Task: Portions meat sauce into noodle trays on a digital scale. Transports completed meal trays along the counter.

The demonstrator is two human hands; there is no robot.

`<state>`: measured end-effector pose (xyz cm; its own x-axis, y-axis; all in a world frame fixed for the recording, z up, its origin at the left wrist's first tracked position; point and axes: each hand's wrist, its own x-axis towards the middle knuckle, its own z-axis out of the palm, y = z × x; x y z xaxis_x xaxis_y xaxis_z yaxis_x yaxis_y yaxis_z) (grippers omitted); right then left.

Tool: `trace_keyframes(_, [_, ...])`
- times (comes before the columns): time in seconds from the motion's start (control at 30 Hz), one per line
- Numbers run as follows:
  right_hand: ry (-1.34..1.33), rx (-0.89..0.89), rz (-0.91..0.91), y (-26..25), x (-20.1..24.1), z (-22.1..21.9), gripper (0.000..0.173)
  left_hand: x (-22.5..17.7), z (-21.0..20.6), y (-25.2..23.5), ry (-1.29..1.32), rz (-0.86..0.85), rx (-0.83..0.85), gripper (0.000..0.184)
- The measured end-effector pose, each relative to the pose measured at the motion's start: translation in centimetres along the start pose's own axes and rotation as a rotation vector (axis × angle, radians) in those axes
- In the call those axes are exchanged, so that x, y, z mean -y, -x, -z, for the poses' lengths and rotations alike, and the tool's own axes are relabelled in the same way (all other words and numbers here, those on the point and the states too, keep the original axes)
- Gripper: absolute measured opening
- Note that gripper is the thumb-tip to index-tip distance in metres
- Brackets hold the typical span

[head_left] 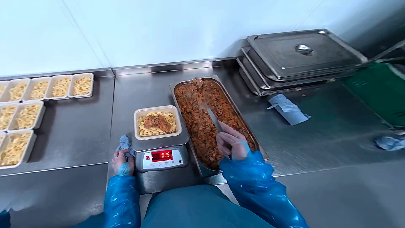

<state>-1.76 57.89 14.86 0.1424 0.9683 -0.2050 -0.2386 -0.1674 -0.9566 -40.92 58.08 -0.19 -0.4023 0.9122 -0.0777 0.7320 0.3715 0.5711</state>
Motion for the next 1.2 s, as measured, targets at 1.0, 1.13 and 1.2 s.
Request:
trace_keyframes(1.0, [0.191, 0.072, -0.023, 3.2, 0.3, -2.9, 0.048, 1.8, -1.3, 0.0, 0.017, -0.028, -0.025, 0.028])
trace_keyframes(1.13, [0.180, 0.073, -0.001, 3.5, 0.9, -2.9, 0.051, 1.2, -1.0, -0.1, 0.015, -0.009, -0.004, 0.028])
trace_keyframes(1.2, [0.157, 0.084, 0.014, 3.6, 1.0, -2.8, 0.052, 1.0, -1.1, -0.1, 0.008, -0.007, 0.000, 0.030])
